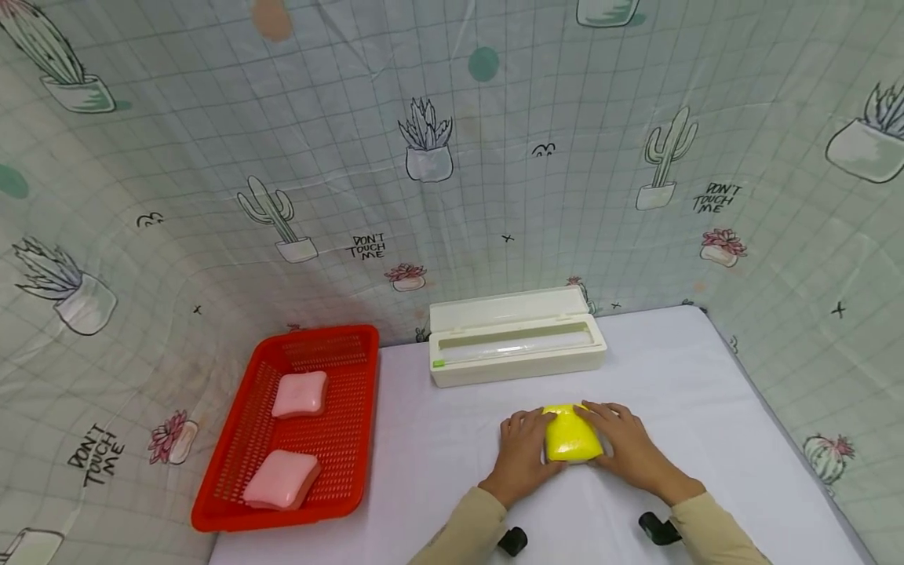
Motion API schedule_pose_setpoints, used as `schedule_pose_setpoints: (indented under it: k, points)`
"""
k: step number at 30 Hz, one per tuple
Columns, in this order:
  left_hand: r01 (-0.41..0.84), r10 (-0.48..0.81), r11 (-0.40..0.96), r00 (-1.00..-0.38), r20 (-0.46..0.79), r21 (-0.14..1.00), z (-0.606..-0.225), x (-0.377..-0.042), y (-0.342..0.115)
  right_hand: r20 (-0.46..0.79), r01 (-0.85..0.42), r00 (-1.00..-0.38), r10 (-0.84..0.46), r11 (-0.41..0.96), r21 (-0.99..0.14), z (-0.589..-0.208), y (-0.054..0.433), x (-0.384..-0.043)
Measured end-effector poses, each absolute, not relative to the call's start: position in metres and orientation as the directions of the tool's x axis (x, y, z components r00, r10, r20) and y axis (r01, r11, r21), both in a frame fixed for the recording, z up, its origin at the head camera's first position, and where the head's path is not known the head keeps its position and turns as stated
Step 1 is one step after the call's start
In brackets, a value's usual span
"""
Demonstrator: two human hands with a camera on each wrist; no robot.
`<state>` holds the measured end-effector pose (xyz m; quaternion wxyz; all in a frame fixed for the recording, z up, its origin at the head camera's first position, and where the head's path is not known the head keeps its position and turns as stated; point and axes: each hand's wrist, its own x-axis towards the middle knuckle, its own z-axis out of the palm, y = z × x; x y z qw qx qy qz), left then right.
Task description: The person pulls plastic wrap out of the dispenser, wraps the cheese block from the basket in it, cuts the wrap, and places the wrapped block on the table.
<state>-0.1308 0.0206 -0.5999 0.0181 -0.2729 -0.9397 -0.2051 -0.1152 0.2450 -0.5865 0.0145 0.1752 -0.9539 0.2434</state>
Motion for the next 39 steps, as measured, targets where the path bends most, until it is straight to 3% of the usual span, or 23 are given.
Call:
schedule_pose_setpoints:
  k: [20,26,31,39]
  points:
    - [0.606,0.593,0.790,-0.795,0.128,0.098,-0.600,-0.151,0.138,0.178,-0.309,-0.950,-0.255,0.843,-0.441,-0.590,0.354,-0.112]
    - [0.574,0.566,0.819,-0.813,0.136,0.020,-0.593,-0.161,0.160,0.248,-0.334,-0.936,-0.248,0.847,-0.413,-0.592,0.369,-0.123]
    - [0.537,0.533,0.843,-0.840,0.103,0.018,-0.587,-0.166,0.174,0.274,-0.347,-0.928,-0.251,0.850,-0.396,-0.596,0.380,-0.130]
    - [0.578,0.580,0.812,-0.815,0.001,0.082,-0.590,-0.157,0.180,0.051,-0.208,-0.977,-0.205,0.893,-0.398,-0.593,0.399,-0.130]
